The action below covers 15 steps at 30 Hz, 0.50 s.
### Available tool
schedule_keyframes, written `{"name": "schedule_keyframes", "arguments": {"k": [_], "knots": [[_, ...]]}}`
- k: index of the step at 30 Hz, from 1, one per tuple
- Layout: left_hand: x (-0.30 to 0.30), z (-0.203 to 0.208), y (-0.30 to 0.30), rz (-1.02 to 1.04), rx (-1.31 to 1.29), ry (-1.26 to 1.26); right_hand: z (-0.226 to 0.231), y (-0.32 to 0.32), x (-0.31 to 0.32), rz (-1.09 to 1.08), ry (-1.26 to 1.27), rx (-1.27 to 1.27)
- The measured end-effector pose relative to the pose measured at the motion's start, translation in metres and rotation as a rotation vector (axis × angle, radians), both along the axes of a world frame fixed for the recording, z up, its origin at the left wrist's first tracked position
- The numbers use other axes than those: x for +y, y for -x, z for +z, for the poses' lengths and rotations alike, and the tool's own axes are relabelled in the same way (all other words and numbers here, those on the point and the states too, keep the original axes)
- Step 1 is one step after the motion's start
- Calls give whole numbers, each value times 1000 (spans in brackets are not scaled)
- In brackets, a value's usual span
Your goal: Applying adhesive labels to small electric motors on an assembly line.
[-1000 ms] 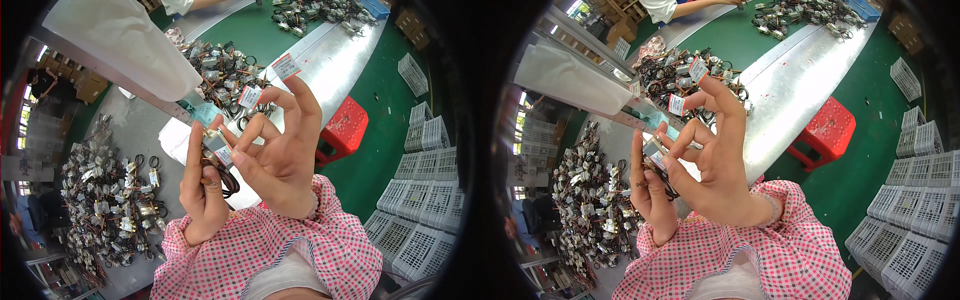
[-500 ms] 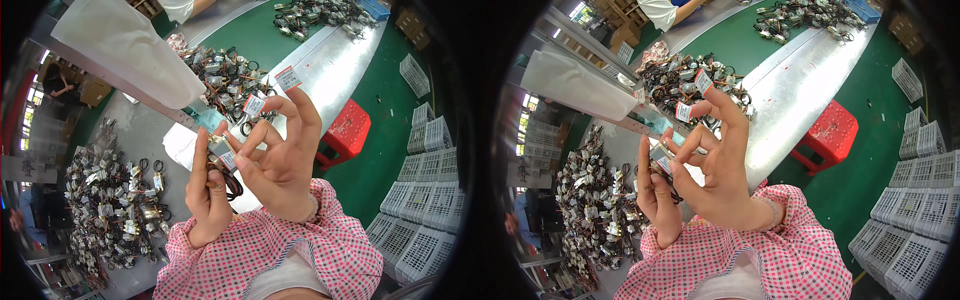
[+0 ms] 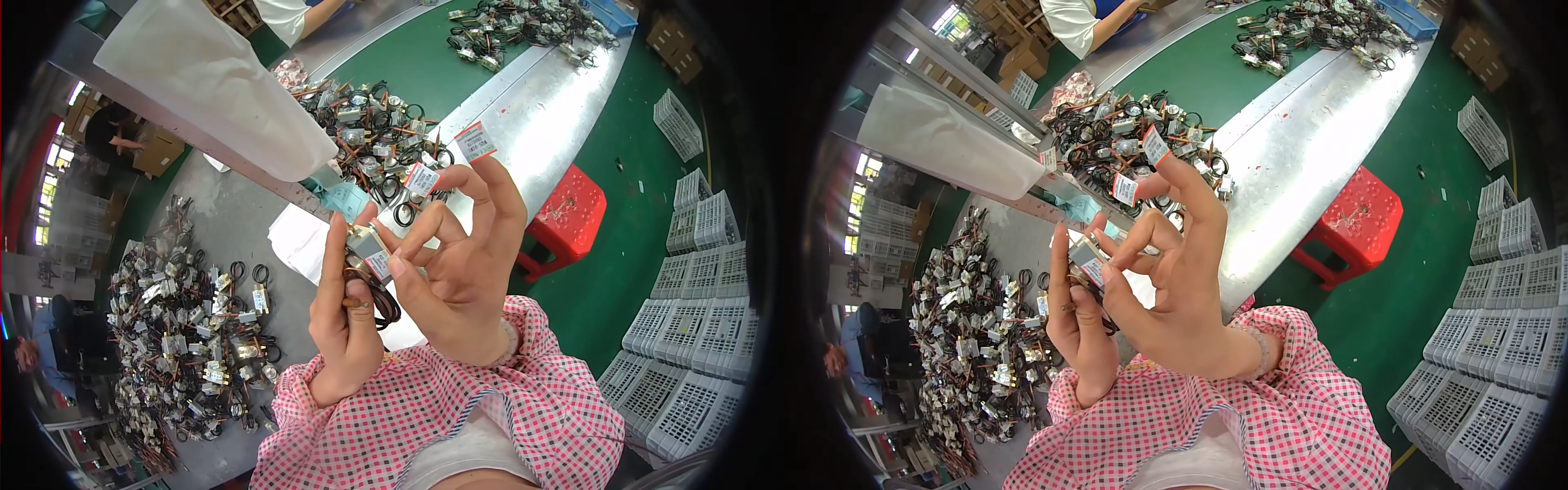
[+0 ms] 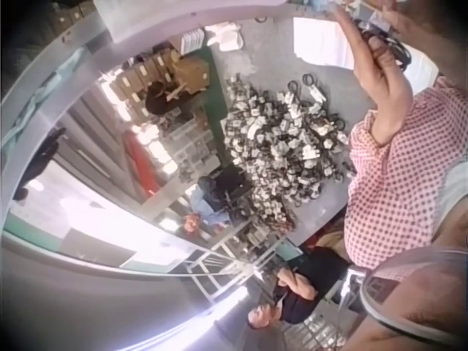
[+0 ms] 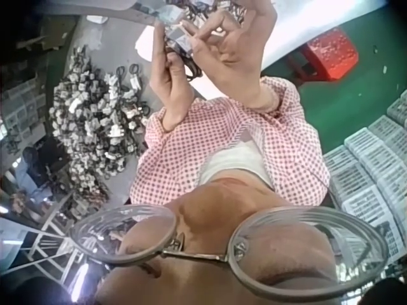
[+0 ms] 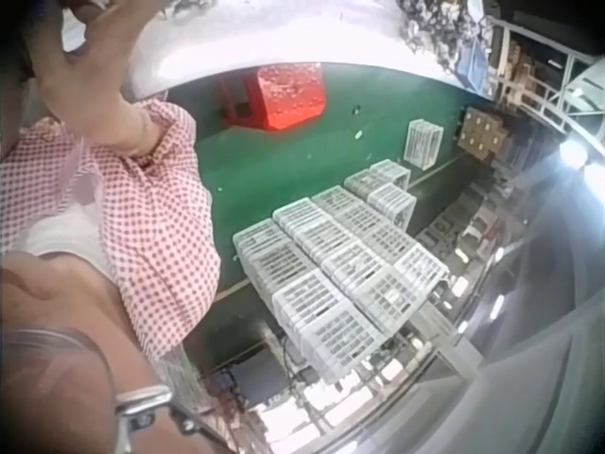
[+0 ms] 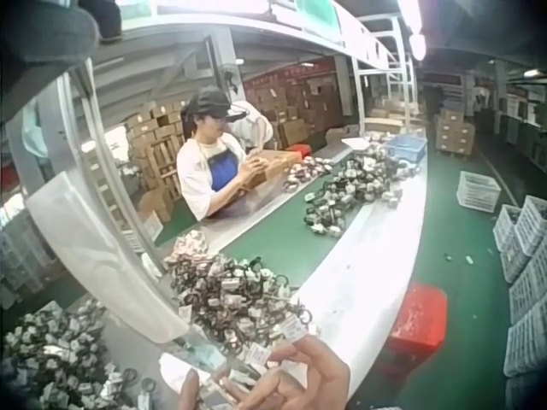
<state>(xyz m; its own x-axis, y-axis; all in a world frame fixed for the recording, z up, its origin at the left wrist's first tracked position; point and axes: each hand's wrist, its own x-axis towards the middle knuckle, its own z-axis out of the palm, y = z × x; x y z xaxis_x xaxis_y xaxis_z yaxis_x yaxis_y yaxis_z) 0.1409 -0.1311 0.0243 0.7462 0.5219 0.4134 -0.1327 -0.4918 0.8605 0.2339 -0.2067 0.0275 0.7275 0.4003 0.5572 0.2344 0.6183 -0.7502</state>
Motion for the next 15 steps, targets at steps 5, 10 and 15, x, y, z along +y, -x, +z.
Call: {"name": "schedule_keyframes", "arguments": {"k": [5, 10, 15], "knots": [[0, 1, 0, 0, 3, 5, -1, 0, 1, -4, -2, -8], [-6, -2, -5, 69, -20, 7, -2, 2, 2, -69, 17, -30], [-4, -2, -10, 109, -77, 1, -4, 2, 5, -184, 66, -165]]}}
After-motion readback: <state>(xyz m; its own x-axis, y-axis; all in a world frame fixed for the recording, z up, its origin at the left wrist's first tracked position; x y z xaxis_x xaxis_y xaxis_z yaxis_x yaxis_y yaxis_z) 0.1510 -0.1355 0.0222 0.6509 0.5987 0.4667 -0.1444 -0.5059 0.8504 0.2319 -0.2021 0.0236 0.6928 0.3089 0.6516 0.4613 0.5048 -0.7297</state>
